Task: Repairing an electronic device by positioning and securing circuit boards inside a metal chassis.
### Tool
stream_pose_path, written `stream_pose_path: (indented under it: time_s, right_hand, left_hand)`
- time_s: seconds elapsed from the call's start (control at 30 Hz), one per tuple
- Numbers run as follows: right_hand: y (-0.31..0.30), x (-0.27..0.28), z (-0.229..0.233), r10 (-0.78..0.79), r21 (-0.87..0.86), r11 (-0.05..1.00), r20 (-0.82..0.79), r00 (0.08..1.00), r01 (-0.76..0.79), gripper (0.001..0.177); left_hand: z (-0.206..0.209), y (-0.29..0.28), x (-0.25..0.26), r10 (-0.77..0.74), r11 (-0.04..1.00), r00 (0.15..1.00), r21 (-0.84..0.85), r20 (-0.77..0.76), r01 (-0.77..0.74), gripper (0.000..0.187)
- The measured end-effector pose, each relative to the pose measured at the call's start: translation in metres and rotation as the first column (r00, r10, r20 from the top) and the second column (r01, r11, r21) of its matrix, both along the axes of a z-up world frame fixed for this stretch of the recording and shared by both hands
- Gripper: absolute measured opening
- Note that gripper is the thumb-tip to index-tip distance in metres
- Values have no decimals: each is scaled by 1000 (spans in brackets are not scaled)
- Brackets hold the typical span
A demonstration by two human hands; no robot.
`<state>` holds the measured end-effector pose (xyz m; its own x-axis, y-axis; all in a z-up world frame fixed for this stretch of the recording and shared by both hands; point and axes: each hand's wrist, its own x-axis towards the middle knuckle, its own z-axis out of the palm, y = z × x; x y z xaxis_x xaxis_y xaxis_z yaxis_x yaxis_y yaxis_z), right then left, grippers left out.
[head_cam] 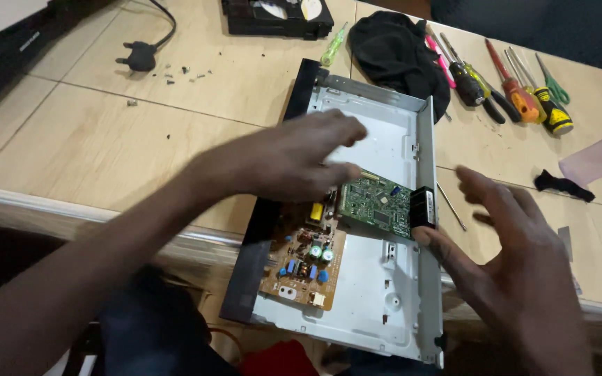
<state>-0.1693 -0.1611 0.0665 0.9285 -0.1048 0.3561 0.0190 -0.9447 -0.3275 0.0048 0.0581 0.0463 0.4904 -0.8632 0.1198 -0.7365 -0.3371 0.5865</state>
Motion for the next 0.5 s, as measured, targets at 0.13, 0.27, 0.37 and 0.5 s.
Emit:
stream_pose_path:
  time_s: [0.13, 0.27, 0.37, 0.5]
  right_hand:
    - [3, 21, 7, 133, -40, 989, -160, 978, -141, 84]
    - [3, 47, -7, 493, 78, 869, -211, 844, -488, 75]
    - [4, 55, -11, 521, 61, 852, -201, 830, -520, 67]
    - [4, 57, -19, 543, 68, 839, -125, 830, -539, 58]
  left_hand:
    - [6, 20, -4, -48, 991, 999, 127, -2, 48, 57]
    - [2, 19, -20, -64, 974, 997, 221, 50, 52, 80]
    - [-11, 21, -21, -71, 985, 981, 165, 183, 41, 63]
    - [-18, 25, -27, -81, 996, 967, 53, 242, 70, 55]
